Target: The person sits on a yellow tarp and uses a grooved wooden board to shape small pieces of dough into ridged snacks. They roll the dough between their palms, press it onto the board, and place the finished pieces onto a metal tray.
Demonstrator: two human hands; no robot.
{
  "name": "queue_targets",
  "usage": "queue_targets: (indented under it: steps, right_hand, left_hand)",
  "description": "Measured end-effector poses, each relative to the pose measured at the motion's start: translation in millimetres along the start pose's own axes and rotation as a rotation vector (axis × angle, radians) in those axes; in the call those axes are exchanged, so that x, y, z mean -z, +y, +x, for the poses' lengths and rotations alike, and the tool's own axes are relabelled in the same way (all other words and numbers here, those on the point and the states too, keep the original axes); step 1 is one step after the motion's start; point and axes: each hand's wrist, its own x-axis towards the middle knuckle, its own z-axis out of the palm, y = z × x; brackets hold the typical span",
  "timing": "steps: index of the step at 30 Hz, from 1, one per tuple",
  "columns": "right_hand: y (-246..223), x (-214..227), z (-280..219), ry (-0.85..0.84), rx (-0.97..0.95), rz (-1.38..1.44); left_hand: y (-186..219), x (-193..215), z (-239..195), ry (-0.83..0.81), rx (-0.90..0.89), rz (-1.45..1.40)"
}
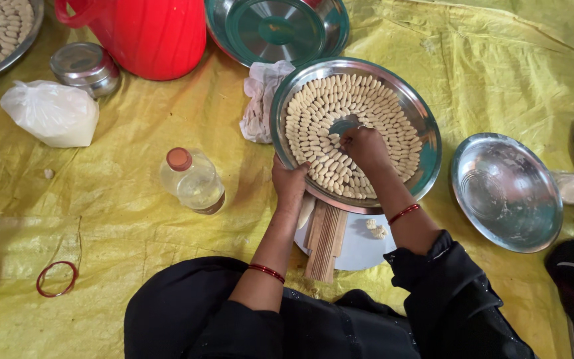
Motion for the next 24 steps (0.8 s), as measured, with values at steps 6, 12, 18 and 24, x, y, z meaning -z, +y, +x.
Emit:
queue_targets:
  steps: [6, 12, 18, 24]
  right_hand:
    - [-1.8, 6.3, -0.6, -0.03, -0.003, -0.003]
    - [-29.0, 64.4, -24.6, -0.011, -0.069, 0.171]
    - [-44.9, 142.4, -145.1, -0.144, -0.299, 0.131]
    - [-34.3, 103.5, -217.7, -0.082, -0.336, 0.144]
  left_hand:
    - [-3.9, 0.1, 2.2, -0.021, -0.039, -0.001]
    - [0.8, 0.4, -0.5, -0.009, -0.008, 0.008]
    - [5.0, -2.9, -2.2, 0.027, 0.148, -0.133]
    - [-4.9, 0.9, 3.9, 0.012, -0.002, -0.021]
